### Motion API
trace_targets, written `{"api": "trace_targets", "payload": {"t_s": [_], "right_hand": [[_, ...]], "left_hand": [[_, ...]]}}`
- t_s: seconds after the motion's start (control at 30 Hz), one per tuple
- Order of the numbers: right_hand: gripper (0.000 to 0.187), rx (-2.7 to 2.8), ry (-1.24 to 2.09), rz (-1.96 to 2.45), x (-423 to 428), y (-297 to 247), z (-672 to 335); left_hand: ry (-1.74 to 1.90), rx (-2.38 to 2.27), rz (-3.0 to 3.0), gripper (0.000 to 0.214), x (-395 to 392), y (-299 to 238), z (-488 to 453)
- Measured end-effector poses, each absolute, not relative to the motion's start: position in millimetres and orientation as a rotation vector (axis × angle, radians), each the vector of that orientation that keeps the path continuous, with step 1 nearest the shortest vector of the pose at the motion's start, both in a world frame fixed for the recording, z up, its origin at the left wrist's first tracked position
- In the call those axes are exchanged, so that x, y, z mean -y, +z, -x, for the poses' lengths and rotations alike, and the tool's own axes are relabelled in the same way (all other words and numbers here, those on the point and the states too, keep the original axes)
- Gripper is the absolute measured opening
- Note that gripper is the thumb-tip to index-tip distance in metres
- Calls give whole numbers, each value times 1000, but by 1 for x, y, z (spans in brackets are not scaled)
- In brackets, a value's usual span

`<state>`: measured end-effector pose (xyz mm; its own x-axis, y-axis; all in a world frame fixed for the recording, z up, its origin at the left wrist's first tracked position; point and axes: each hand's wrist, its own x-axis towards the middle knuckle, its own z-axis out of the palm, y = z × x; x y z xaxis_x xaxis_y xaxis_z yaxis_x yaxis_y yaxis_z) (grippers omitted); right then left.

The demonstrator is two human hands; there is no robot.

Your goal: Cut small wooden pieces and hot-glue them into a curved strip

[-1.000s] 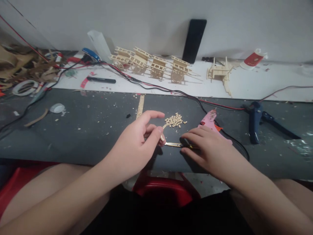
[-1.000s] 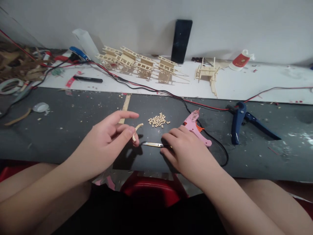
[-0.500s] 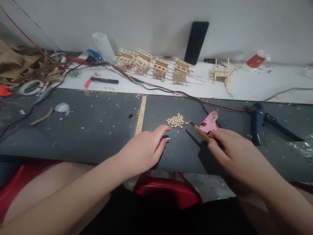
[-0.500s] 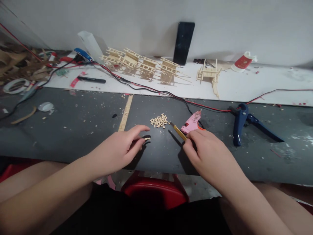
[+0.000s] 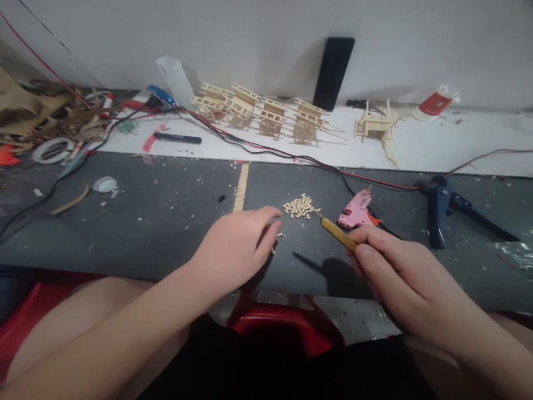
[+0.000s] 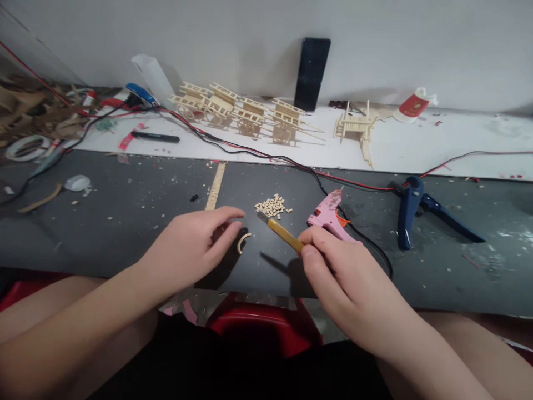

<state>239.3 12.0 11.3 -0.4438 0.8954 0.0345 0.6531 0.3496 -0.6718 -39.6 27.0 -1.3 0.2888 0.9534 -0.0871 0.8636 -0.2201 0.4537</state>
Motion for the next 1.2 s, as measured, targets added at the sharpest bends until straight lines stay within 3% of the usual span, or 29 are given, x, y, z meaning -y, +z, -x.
{"api": "trace_targets", "payload": {"t_s": [0.13,0.33,0.9,1.2], "right_hand": [[20,2344,683,1195,-9,10,-234],[14,2435,354,1149,-8,8,-231],[30,2467,-69,1111,-8,12,-228],[28,2455,-37,1132,-7,9,-232]], "left_hand": [[687,-1455,-1800,25,-13,18,36],[861,-1325,-1566,13,-2,27,32],[923,-1441,-1902,14,-4,28,32],[876,-1471,-2019,17,-3,27,33]]}}
